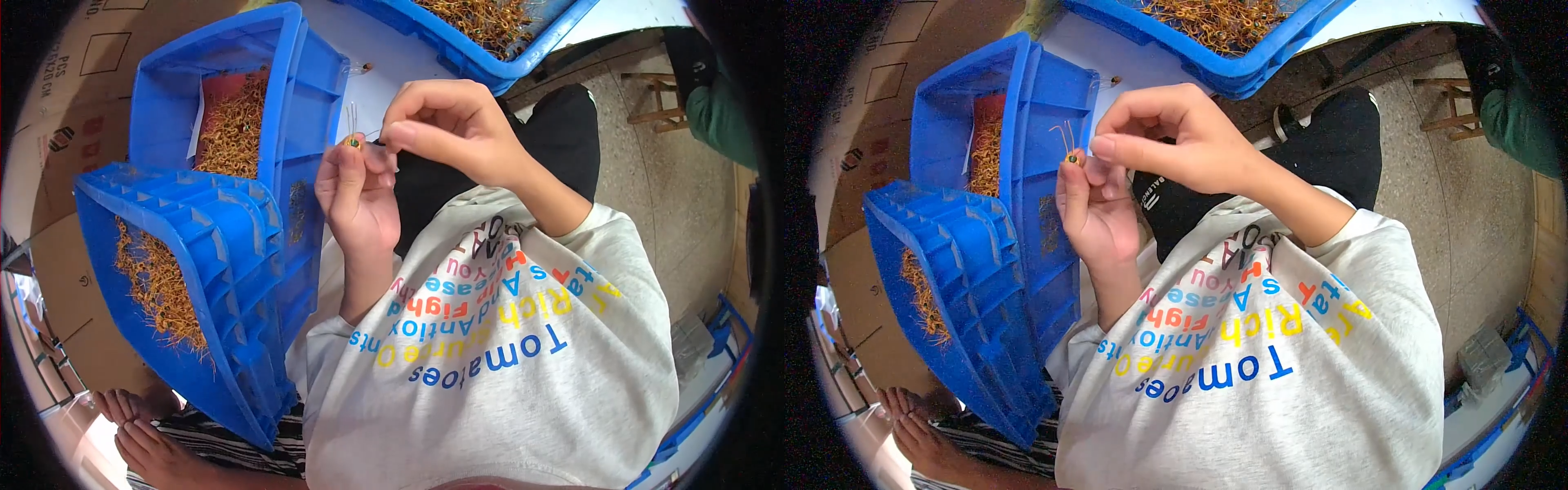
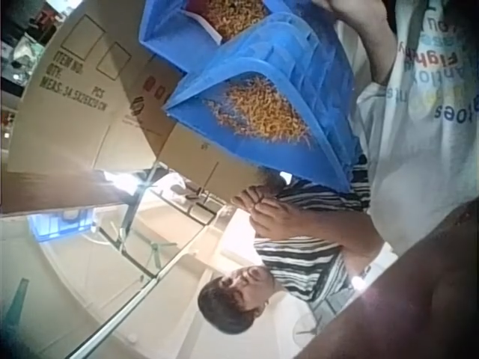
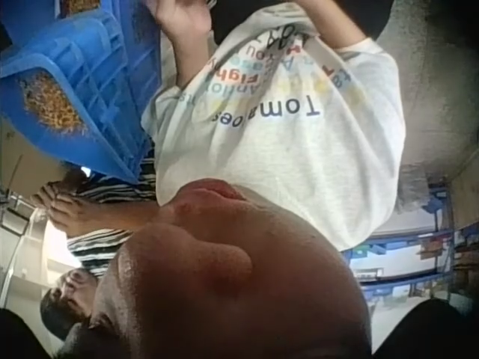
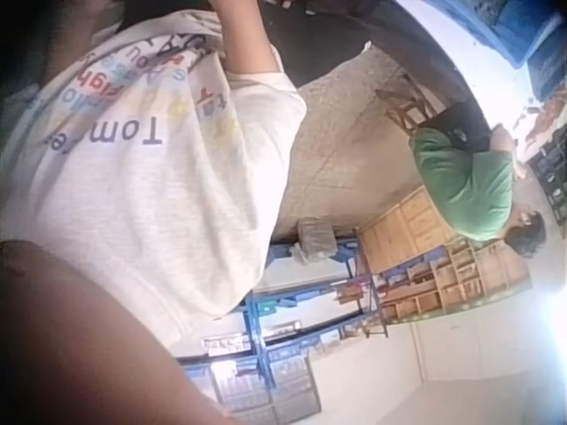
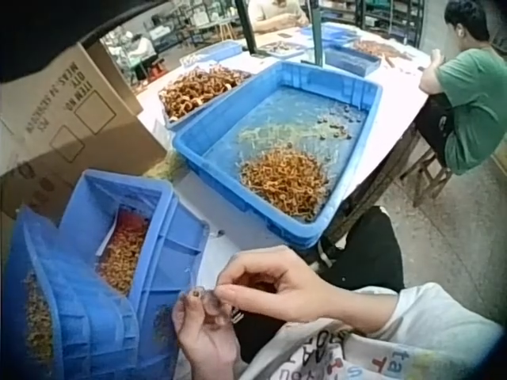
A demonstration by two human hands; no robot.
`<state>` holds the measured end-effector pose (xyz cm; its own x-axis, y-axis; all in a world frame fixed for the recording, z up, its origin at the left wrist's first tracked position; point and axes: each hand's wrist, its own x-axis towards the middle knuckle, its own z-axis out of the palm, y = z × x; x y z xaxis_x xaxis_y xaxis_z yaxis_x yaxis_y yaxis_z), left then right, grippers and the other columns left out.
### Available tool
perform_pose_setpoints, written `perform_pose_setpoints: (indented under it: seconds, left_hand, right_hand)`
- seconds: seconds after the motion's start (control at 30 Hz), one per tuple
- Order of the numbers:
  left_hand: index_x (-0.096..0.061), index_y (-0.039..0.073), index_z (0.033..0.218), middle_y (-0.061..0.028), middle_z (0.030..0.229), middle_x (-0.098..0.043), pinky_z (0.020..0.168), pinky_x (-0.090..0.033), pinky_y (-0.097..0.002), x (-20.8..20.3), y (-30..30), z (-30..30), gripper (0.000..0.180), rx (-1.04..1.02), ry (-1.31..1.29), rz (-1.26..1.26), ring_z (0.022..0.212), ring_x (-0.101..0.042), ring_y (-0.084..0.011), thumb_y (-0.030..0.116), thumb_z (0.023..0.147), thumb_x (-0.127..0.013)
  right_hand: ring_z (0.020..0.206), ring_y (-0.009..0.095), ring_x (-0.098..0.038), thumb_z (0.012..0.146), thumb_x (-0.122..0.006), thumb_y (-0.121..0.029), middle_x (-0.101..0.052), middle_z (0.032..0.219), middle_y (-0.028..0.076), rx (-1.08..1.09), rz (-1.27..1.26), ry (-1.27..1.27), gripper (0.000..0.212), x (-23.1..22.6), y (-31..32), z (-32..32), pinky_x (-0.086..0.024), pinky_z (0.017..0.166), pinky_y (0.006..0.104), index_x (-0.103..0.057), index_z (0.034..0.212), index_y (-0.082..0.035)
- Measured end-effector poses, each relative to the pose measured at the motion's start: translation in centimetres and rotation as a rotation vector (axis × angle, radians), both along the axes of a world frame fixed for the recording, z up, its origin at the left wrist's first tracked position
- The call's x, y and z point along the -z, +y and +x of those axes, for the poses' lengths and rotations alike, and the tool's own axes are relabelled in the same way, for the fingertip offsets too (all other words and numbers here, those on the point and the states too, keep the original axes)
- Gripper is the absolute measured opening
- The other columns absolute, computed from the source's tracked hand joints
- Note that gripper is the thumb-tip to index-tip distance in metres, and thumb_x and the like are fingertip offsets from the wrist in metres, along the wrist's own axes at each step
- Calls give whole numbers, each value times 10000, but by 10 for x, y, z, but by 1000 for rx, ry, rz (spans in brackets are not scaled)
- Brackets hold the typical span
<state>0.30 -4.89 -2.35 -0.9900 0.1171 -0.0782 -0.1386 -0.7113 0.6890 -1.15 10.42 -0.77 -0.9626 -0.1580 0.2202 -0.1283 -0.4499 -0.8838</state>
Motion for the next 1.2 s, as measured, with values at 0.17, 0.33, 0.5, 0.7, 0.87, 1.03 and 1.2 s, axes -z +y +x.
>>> perform_pose_setpoints:
  seconds: [0.17,0.33,0.5,0.7,0.87,1.03,1.2]
  left_hand:
    - [-642,25,1048,-36,710,-573,588,-350,-245,-1,2,-1,237,227,0,257,586,-451,-115,210,1006,-500]
    - [-640,27,1068,-27,687,-553,567,-321,-248,-4,5,1,261,329,-91,311,566,-428,-111,230,1012,-485]
    - [-635,30,1081,-26,686,-559,575,-323,-243,-5,5,1,260,442,-163,420,572,-442,-108,233,1012,-489]
    - [-632,34,1091,-18,695,-569,581,-326,-239,2,3,0,269,502,-164,507,573,-451,-102,247,1014,-486]
    - [-637,38,1088,-7,707,-577,583,-329,-238,7,3,0,273,516,-88,512,575,-457,-94,248,1019,-476]
    - [-641,37,1091,-1,723,-581,596,-334,-239,7,2,-2,282,537,-73,521,577,-460,-89,245,1025,-462]
    - [-645,39,1093,1,726,-577,611,-340,-242,2,2,0,297,571,-162,620,578,-458,-87,248,1033,-442]
  right_hand:
    - [661,78,-502,887,-619,-2,-617,848,52,4,-14,-81,64,-7,8,-8,-394,592,170,-679,906,6]
    - [686,84,-495,898,-628,-50,-609,898,67,19,21,116,73,-1,7,-14,-388,598,169,-678,928,-5]
    - [695,50,-515,901,-671,-125,-648,855,23,39,9,146,103,6,7,-17,-406,616,158,-702,929,-30]
    - [708,83,-474,913,-623,-122,-583,918,55,-141,-106,-102,109,10,9,-13,-373,601,171,-660,914,-19]
    - [700,82,-457,922,-603,-115,-568,901,46,-227,-293,-232,110,20,4,-13,-361,590,180,-648,888,-20]
    - [699,81,-450,933,-591,-137,-561,889,40,-249,-324,-272,136,22,3,-14,-356,585,185,-648,889,-21]
    - [700,82,-452,922,-612,-131,-566,888,40,-205,-242,-242,122,15,3,-12,-360,594,183,-657,909,-18]
